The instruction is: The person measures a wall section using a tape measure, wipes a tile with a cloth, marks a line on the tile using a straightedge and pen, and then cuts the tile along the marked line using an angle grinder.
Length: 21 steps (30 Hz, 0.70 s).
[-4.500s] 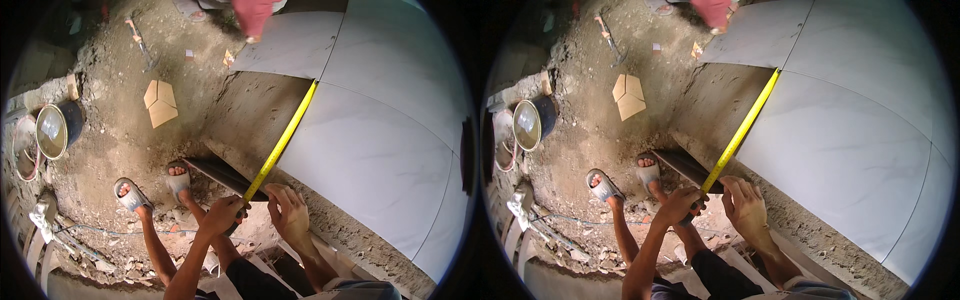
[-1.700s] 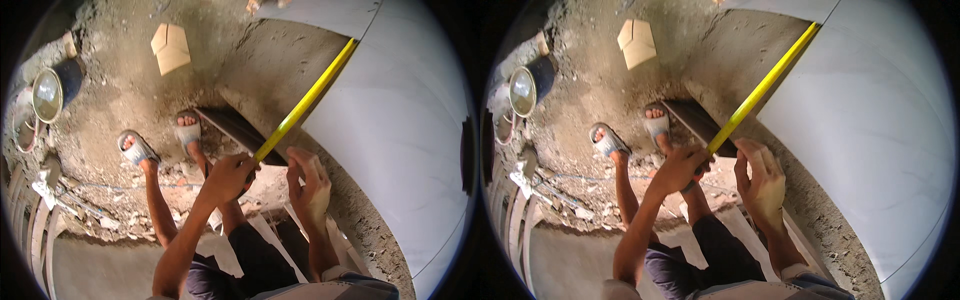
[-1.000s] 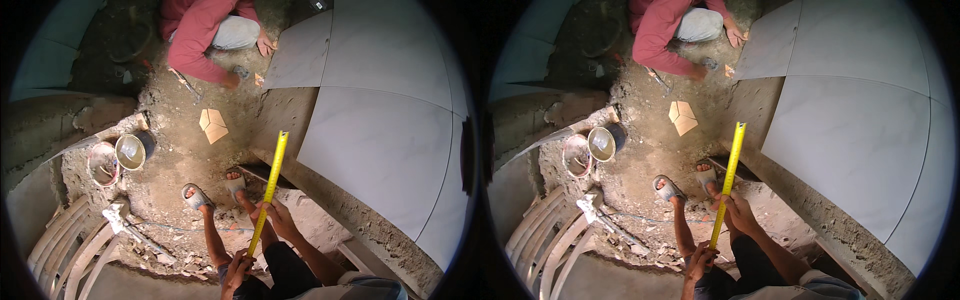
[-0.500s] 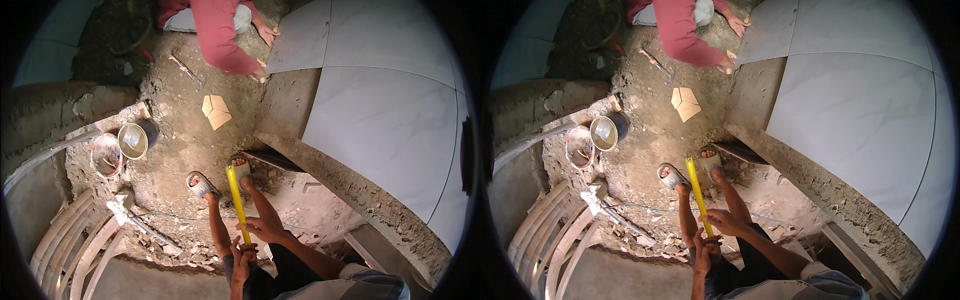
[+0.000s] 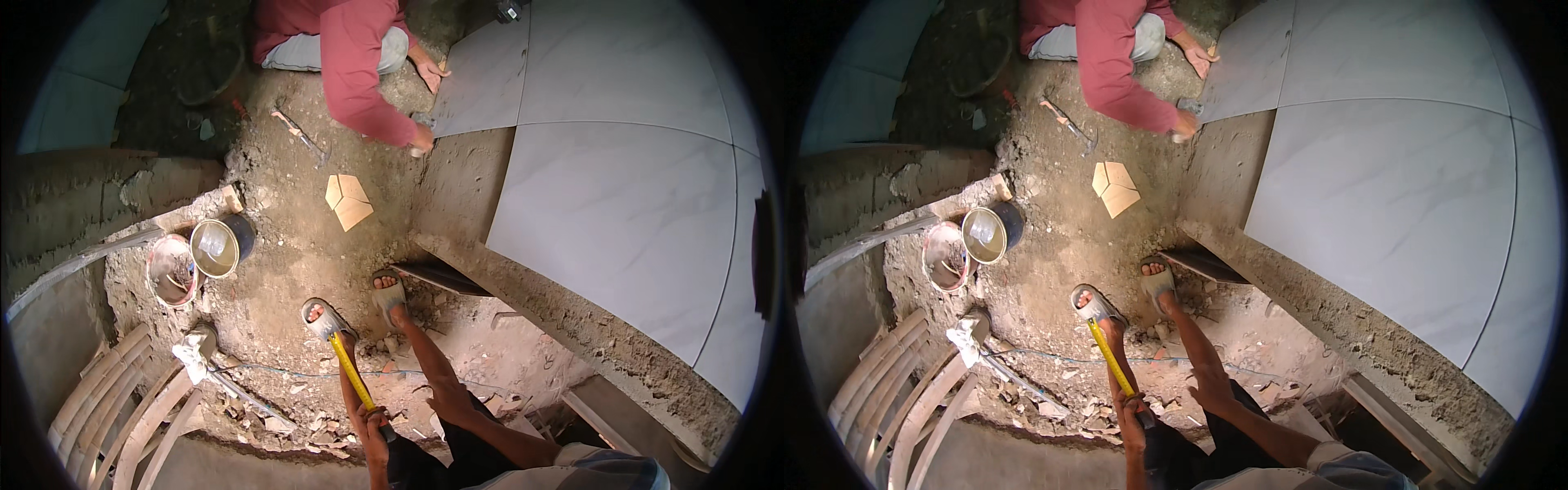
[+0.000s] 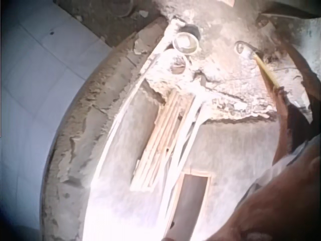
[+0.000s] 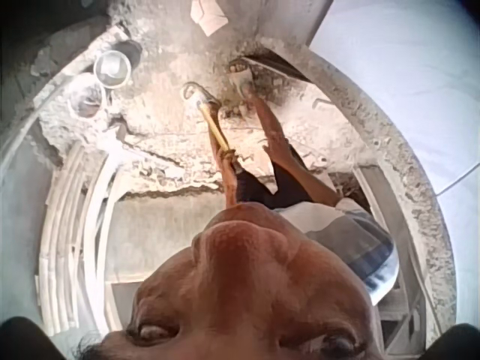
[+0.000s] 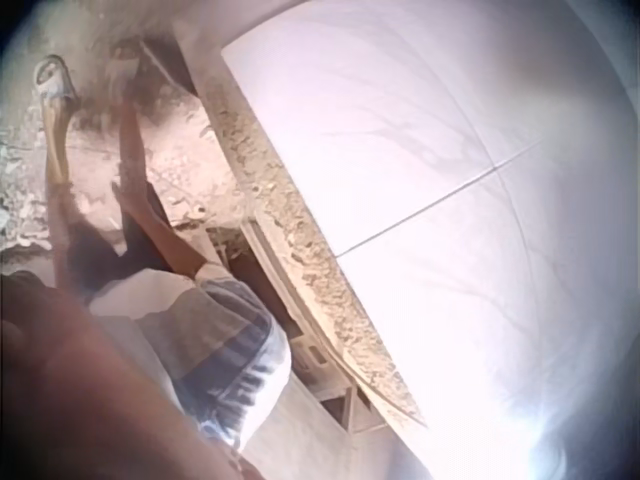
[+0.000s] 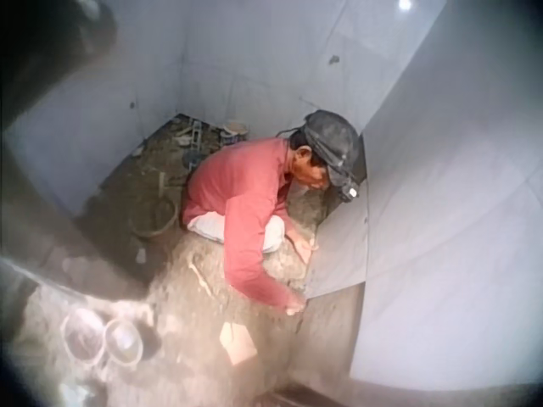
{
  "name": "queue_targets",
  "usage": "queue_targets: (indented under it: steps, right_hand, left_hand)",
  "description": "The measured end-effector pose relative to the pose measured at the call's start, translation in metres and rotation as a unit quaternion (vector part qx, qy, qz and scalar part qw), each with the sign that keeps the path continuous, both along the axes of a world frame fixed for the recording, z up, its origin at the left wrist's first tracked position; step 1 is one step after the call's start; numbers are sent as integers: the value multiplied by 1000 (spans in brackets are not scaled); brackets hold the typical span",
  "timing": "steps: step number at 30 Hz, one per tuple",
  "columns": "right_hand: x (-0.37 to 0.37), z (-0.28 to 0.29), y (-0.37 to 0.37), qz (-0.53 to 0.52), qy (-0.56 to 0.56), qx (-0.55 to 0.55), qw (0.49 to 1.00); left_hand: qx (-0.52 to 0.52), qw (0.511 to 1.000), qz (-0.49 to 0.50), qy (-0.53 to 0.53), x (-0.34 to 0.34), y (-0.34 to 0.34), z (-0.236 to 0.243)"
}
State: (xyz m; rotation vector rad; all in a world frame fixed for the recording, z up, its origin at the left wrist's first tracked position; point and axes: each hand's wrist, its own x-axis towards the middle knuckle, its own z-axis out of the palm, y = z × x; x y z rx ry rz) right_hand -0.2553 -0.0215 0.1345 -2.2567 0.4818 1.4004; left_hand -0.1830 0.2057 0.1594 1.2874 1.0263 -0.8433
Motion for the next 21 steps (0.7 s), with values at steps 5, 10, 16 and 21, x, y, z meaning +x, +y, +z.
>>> queue_targets:
  steps: [5, 10, 16, 21]
  right_hand:
    - [-16, 17, -4, -71, 78, -36, 994]
    - [-22, -10, -2, -69, 54, -79, 993]
    - [-17, -28, -2, -67, 59, -77, 993]
    - [-20, -33, -2, -58, 32, -86, 994]
  left_hand:
    - [52, 998, -26, -6, -52, 39, -24]
    - [55, 998, 42, -5, -41, 19, -22]
    - [54, 997, 35, -41, -45, 18, -24]
    - [62, 995, -1, -75, -29, -5, -10]
